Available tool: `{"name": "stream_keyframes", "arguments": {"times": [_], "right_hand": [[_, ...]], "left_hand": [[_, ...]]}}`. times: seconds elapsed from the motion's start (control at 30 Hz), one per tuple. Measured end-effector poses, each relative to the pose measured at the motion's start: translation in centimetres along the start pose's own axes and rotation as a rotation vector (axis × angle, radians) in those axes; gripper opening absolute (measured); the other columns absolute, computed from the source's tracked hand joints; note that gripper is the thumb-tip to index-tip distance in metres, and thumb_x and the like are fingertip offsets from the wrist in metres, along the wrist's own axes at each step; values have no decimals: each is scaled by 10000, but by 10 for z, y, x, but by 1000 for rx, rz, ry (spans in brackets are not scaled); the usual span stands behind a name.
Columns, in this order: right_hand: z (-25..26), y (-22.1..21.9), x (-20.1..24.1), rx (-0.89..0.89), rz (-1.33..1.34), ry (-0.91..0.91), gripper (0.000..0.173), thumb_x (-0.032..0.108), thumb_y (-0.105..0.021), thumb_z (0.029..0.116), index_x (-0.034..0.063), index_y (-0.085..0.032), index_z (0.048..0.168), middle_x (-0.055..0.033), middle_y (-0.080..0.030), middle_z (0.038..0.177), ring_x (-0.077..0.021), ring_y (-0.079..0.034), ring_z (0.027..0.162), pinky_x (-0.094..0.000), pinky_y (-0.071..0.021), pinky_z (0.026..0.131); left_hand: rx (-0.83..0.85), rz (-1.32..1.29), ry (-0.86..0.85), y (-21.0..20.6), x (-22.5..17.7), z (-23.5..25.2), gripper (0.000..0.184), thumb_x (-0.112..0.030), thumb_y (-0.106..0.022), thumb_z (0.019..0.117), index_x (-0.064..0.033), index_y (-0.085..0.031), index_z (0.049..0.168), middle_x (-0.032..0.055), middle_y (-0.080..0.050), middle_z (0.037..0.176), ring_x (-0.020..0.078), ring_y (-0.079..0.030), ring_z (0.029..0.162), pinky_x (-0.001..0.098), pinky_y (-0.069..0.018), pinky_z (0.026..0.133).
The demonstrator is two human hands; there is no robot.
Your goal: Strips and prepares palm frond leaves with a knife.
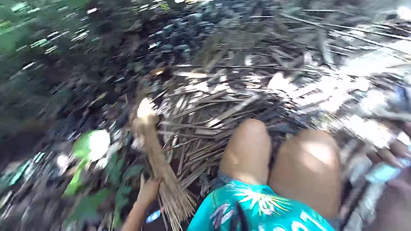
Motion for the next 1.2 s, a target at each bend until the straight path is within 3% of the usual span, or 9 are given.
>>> {"name": "stream_keyframes", "arguments": {"times": [0.1, 0.23, 0.33, 0.43, 0.53, 0.63, 0.83, 1.0, 1.2], "right_hand": [[-28, 56, 10, -543, -337, 138, 214, 198, -391, 1095, 185, -508, 1274, 138, -542, 751, 49, -463, 521, -126, -427, 491], [-57, 137, -26, -946, -586, -48, 358, 189, -498, 1073, -23, -476, 1361, -37, -538, 916, -47, -496, 653, -216, -466, 620], [-70, 187, -96, -917, -780, -306, 455, 183, -540, 1054, -97, -468, 1406, -306, -606, 1206, -366, -628, 1007, -509, -516, 904], [-70, 187, -159, -763, -1076, -643, 513, 286, -594, 1030, -21, -498, 1430, -322, -606, 1298, -475, -591, 1221, -642, -449, 1026], [-68, 187, -204, -514, -1363, -838, 657, 332, -614, 1010, 35, -377, 1546, -308, -515, 1434, -485, -578, 1240, -660, -433, 1026], [-70, 196, -214, -438, -1520, -885, 613, 198, -546, 1023, 35, -315, 1567, -336, -414, 1499, -509, -563, 1234, -673, -409, 1033], [-56, 225, -171, -611, -1500, -812, 491, 100, -526, 1010, -29, -429, 1474, -318, -521, 1418, -509, -581, 1211, -677, -419, 1009], [-54, 259, -133, -847, -1432, -659, 743, 243, -661, 985, 31, -279, 1586, -377, -408, 1477, -577, -579, 1150, -731, -441, 938], [-31, 220, -127, -685, -1197, -683, 447, 228, -567, 1034, -26, -539, 1402, -319, -581, 1346, -465, -571, 1261, -636, -435, 1032]], "left_hand": [[-68, -108, -62, -6, -40, 15, 357, -171, -476, 1067, -83, -644, 1370, 261, -709, 1181, 497, -645, 1153, 708, -413, 1042], [-282, -309, -235, 22, -111, 43, 432, -146, -489, 1040, -7, -538, 1446, 313, -698, 1102, 526, -683, 989, 711, -498, 883], [-386, -362, -476, 62, -159, 49, 468, -39, -519, 998, 56, -495, 1455, 314, -598, 1339, 493, -619, 1179, 651, -471, 1009], [-475, -329, -593, 96, -186, 46, 407, -36, -528, 988, 68, -566, 1380, 338, -578, 1344, 491, -630, 1151, 624, -499, 977], [-542, -329, -647, 116, -192, 37, 385, -58, -523, 993, 77, -584, 1348, 339, -541, 1388, 451, -645, 1136, 555, -536, 955], [-586, -319, -638, 121, -185, 29, 384, -82, -499, 993, 91, -598, 1321, 345, -535, 1392, 438, -649, 1105, 521, -541, 934], [-563, -272, -583, 111, -176, 26, 336, -56, -514, 985, 98, -643, 1255, 342, -568, 1353, 465, -648, 1113, 547, -539, 931], [-563, -271, -608, 111, -185, 28, 329, -55, -507, 981, 70, -662, 1244, 307, -590, 1348, 423, -669, 1084, 532, -547, 919], [-613, -428, -657, 136, -214, 25, 345, -119, -501, 998, 72, -664, 1235, 281, -621, 1320, 363, -677, 1112, 477, -559, 946]]}}
Point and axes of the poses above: each hand's wrist, its own z-axis towards the middle knuckle, its own y-axis out of the back of the hand, x = y × z, the point moved 5 cm from there along z, towards the middle knuckle
